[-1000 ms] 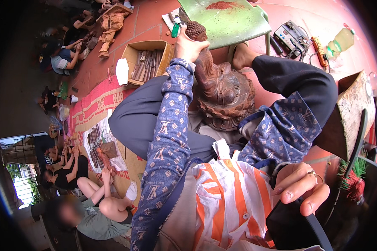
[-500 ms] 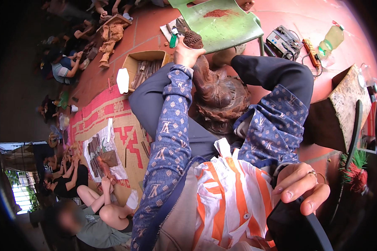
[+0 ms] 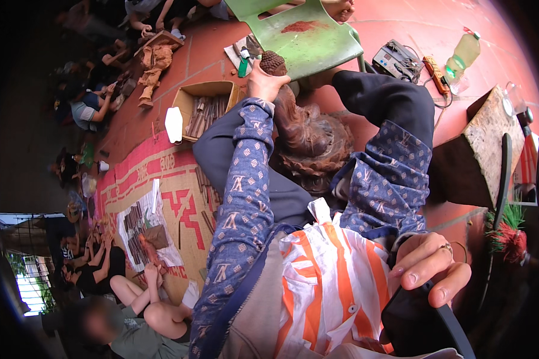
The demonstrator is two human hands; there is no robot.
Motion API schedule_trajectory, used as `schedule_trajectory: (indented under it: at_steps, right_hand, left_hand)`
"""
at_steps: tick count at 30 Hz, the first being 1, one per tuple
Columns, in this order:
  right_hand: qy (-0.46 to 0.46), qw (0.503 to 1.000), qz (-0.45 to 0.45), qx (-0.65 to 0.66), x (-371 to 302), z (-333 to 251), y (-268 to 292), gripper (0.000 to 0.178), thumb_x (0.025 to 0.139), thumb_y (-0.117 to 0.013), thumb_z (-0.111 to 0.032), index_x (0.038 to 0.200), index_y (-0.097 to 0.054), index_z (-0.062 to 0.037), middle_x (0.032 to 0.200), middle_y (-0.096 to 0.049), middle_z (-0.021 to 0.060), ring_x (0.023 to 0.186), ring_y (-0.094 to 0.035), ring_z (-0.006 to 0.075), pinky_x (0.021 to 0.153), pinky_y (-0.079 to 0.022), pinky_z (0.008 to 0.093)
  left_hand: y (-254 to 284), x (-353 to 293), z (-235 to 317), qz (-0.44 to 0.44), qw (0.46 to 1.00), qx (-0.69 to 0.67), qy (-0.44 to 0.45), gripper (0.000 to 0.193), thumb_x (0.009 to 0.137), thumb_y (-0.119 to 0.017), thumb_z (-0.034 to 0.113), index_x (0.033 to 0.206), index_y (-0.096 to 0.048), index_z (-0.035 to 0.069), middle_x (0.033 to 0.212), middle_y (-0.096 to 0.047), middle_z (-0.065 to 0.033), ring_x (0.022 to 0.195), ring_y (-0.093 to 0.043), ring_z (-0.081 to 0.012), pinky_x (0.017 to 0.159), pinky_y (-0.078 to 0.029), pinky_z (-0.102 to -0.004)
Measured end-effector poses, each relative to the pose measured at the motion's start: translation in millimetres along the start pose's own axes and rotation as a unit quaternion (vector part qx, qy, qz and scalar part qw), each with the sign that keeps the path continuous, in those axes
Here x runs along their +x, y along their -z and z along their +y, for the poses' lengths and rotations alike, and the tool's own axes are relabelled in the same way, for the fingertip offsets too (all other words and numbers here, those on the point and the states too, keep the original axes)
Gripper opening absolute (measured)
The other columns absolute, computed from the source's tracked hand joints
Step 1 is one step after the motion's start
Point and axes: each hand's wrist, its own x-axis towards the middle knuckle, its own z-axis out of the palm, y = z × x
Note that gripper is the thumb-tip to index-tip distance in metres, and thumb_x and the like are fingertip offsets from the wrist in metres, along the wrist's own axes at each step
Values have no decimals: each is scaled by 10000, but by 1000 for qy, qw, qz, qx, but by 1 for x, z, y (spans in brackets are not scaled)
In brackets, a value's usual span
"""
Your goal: The person carves a wooden Buddha head sculpture using a chisel and mallet. They hold the sculpture with one hand and strike the chisel with the mallet to shape the hair and facial features.
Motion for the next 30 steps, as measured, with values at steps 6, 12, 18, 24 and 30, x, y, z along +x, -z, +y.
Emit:
schedule_trajectory:
  at_steps: [6, 12, 18, 24, 30]
  right_hand:
    - [-10, 1000, 6, 7, 1, 3, 3, 280, 887, -548, -294, 1097, -532, -109, 1056, -581, 213, 849, -614, 284, 577, -515, 268]
    - [-33, 999, -12, 25, 5, 2, 11, 277, 881, -561, -278, 1101, -531, -113, 1065, -579, 207, 853, -617, 284, 577, -517, 271]
    - [-35, 999, 0, 24, 4, 4, 13, 275, 876, -569, -275, 1097, -532, -115, 1060, -583, 200, 842, -620, 282, 560, -516, 266]
    - [-19, 1000, 14, 19, 1, 5, 12, 271, 872, -573, -275, 1090, -534, -119, 1050, -587, 202, 821, -624, 280, 552, -515, 264]
    - [-18, 1000, 5, 18, 2, 7, 13, 274, 869, -578, -278, 1089, -533, -120, 1049, -587, 202, 803, -623, 273, 541, -501, 252]
  left_hand:
    - [-1, 1, -4, 8, 1000, 1, -11, 622, 501, -793, 238, 1015, -548, -12, 922, -643, -168, 842, -635, -266, 779, -498, -340]
    - [0, 2, -6, 3, 1000, -8, -25, 602, 514, -793, 223, 1011, -550, -16, 917, -646, -165, 840, -636, -259, 769, -499, -337]
    - [1, 1, -4, -10, 1000, -10, -11, 638, 503, -759, 278, 1050, -524, 48, 940, -628, -199, 880, -614, -348, 784, -493, -394]
    - [2, 0, -5, -4, 1000, -13, -17, 622, 497, -759, 275, 1028, -531, 46, 929, -629, -197, 870, -616, -343, 771, -496, -394]
    - [3, -3, -2, 12, 1000, 17, -13, 590, 519, -780, 224, 1012, -552, -4, 925, -644, -162, 843, -636, -259, 773, -502, -340]
